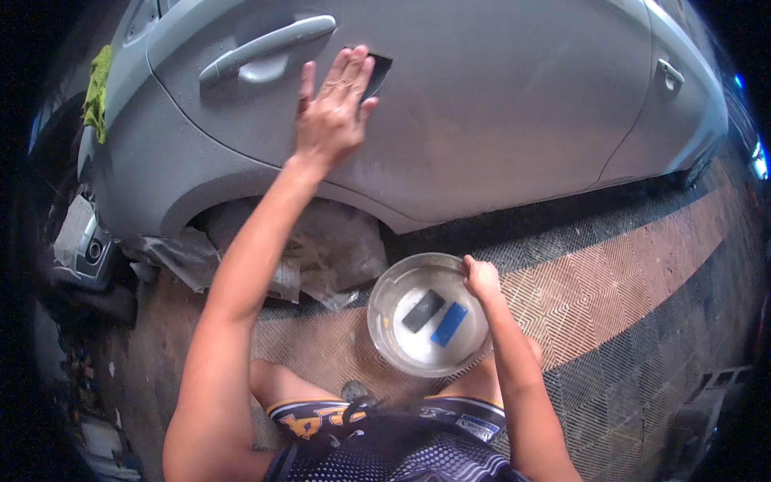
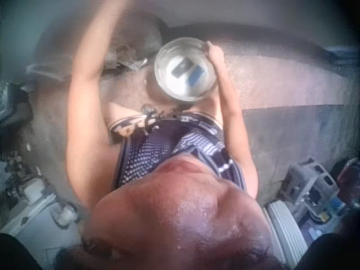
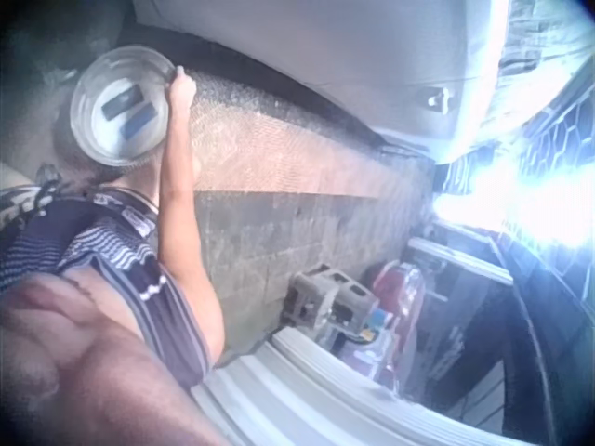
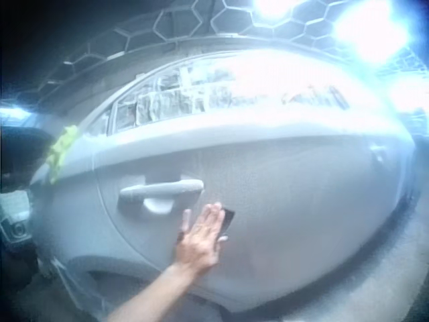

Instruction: The person retrieves sandpaper from a car hood, dips it in a bucket of water, and sands the side panel of a silver car. The person repeatedly wets the sandpaper and continues sanding the same area.

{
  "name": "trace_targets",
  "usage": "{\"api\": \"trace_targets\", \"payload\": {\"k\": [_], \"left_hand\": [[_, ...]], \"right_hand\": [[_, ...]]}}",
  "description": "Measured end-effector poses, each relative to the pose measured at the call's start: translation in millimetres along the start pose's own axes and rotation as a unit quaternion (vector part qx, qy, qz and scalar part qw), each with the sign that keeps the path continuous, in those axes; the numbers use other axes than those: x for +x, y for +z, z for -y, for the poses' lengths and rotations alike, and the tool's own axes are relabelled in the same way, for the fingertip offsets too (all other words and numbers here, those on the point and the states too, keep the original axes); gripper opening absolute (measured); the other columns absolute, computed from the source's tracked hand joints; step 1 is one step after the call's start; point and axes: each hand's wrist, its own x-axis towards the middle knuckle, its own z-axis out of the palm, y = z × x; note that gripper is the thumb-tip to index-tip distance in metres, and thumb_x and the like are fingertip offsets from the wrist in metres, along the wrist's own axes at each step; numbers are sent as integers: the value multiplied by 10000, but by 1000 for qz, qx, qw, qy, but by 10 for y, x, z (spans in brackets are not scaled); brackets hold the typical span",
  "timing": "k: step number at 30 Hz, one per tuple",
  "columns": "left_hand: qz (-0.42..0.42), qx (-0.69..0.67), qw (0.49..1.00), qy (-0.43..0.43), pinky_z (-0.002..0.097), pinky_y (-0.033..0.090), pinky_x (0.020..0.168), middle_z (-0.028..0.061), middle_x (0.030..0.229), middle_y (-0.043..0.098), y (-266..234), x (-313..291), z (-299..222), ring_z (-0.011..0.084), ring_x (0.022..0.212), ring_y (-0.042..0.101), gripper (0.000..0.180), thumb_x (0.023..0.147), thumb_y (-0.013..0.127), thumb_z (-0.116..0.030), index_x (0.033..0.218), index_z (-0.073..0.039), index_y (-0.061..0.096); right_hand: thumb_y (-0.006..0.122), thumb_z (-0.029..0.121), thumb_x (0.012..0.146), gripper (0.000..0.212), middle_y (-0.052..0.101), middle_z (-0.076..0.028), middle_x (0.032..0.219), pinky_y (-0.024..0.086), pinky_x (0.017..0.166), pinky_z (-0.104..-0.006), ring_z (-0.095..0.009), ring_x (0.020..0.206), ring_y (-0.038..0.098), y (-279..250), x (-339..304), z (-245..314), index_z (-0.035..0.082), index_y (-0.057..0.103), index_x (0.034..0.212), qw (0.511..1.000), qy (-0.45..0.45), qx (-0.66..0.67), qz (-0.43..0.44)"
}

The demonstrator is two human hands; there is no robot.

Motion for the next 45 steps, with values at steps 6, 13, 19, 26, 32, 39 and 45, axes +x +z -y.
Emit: {"api": "trace_targets", "payload": {"k": [6, 13, 19, 26, 32, 39, 45], "left_hand": [[-1, 30, 997, 76, 454, 25, 1280, -30, 1564, 471, -127, 374, 225, 90, 1482, 356, 473, 1045, 466, -401, 1462, -193, 549], [-3, 55, 999, 0, 475, 26, 1276, -37, 1577, 454, -85, 632, 73, 113, 1500, 335, 489, 1057, 451, -366, 1519, -207, 481], [-25, 2, 1000, 12, 495, -4, 1266, -19, 1594, 428, 109, 521, -106, 133, 1509, 322, 514, 1054, 447, -396, 1519, -181, 482], [-37, -110, 993, 13, 543, 50, 1243, 35, 1578, 457, 276, 451, -732, 175, 1490, 372, 526, 1045, 471, -379, 1516, -146, 488], [-12, -33, 998, -50, 513, 7, 1273, 110, 1623, 362, 114, 608, -164, 221, 1546, 246, 548, 1089, 325, -353, 1529, -38, 410], [-39, 115, 990, -73, 558, 150, 1216, 111, 1577, 449, 104, 473, -170, 247, 1486, 384, 562, 1018, 519, -360, 1508, -86, 487], [198, -470, 860, 31, 496, 440, 1093, 198, 1414, 586, -449, -1556, -1453, 354, 1297, 577, 574, 828, 686, -61, 1385, -1, 559]], "right_hand": [[661, 198, 886, 138, 686, -221, 765, 531, 735, -542, -424, 788, 689, 20, -11, 55, 74, 611, 921, 998, -12, 49, 21], [640, 213, 897, 204, 718, -229, 931, 545, 832, -524, -386, 966, 698, 149, 19, 224, 123, 657, 1078, 992, 17, 50, 117], [668, 57, 870, 532, 530, -115, 1493, 425, 1097, -550, -369, 1340, 526, -1253, -227, 708, 175, 596, 1384, 974, -134, 116, -140], [730, 153, 831, 348, 685, 3, 1302, 445, 1083, -477, -218, 1212, 640, -3815, -1014, 2481, 223, 718, 1171, 816, -532, -57, -219], [696, 109, 839, 318, 706, -26, 1244, 476, 1012, -442, -233, 1140, 666, -3790, -982, 2612, 173, 719, 1150, 717, -658, -22, -230], [658, 57, 849, 289, 730, -59, 1177, 512, 928, -400, -250, 1056, 696, -3469, -596, 2065, 115, 719, 1125, 768, -561, 121, -285], [666, 551, 900, 743, 593, -214, 1378, 499, 1013, -474, -369, 1220, 606, -846, -262, 101, 85, 497, 1454, 992, -79, 77, -64]]}}
